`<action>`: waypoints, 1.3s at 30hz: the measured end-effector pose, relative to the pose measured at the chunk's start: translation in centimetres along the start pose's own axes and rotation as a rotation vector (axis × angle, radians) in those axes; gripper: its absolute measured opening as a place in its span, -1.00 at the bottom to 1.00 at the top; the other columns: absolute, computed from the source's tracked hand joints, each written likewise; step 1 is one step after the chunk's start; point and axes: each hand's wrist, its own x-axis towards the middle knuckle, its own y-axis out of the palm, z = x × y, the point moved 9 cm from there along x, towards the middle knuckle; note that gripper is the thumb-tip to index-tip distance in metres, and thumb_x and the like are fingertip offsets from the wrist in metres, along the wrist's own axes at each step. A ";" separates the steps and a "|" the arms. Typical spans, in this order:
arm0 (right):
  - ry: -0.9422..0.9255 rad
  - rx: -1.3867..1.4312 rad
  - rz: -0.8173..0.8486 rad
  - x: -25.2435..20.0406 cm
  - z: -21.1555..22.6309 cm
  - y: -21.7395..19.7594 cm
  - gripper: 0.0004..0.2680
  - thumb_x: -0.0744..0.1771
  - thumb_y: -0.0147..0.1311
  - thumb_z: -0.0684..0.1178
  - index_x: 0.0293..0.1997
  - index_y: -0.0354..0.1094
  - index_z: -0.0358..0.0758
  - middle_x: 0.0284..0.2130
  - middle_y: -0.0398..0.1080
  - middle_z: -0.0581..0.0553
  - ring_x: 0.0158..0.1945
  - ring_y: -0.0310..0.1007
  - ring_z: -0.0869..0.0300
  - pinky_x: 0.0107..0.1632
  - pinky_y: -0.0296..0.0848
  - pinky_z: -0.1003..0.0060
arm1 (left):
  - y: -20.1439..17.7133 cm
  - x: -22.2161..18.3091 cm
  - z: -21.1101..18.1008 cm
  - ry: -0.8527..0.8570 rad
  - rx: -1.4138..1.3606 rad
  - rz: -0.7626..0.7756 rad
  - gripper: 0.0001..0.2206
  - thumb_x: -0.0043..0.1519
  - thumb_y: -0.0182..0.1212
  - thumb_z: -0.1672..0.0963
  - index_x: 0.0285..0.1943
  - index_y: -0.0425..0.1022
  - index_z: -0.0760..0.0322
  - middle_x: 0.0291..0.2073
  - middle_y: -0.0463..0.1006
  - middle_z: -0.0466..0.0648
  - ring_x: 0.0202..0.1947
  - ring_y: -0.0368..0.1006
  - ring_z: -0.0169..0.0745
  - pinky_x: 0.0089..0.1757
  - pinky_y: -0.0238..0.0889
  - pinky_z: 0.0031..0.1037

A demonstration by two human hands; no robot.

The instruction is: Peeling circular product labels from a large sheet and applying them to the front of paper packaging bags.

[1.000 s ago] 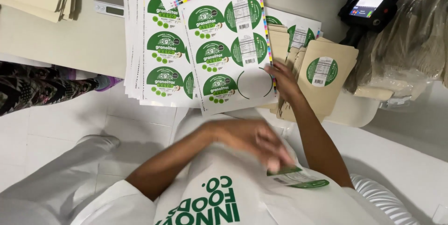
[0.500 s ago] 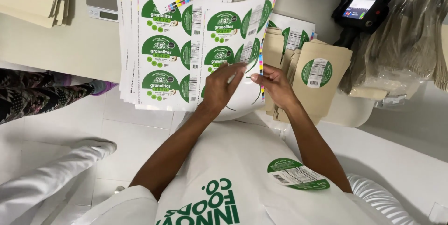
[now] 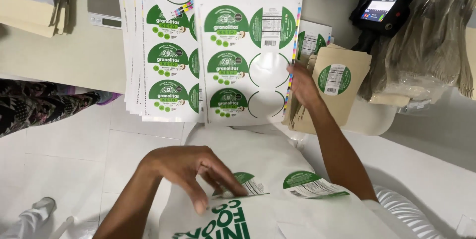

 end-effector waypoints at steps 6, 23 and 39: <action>-0.093 -0.292 0.044 3.5 2.9 4.2 -0.70 0.38 0.12 -0.18 0.29 0.33 -0.23 -0.14 0.47 -0.04 -0.07 0.55 0.24 0.03 0.62 0.26 | -12.5 1.3 -6.7 -0.067 0.792 -1.033 -0.47 0.20 0.42 0.06 0.32 0.44 0.41 0.12 0.56 0.30 -0.69 0.47 -0.26 -0.22 0.48 -0.19; -0.200 -0.540 0.244 -1.6 10.9 15.5 -0.87 0.38 0.18 -0.17 -0.02 0.52 -0.35 -0.28 0.56 -0.21 -0.20 0.53 0.18 0.00 0.48 0.22 | -18.2 0.6 -7.0 0.688 1.148 -1.323 -0.85 0.30 0.38 0.12 0.03 0.69 0.08 -0.02 0.69 -0.07 0.14 0.55 -0.11 0.35 -0.07 -0.13; 0.070 -0.542 0.074 3.9 9.0 11.1 -0.83 0.31 0.24 0.02 -0.09 0.51 -0.19 -0.09 0.59 -0.05 -0.04 0.57 0.24 0.16 0.49 0.32 | -22.7 -14.6 -7.0 1.113 0.210 -1.915 -0.86 0.22 0.33 0.14 -0.14 0.64 0.31 -0.35 0.62 -0.10 -0.30 0.53 -0.28 -0.30 0.56 -0.47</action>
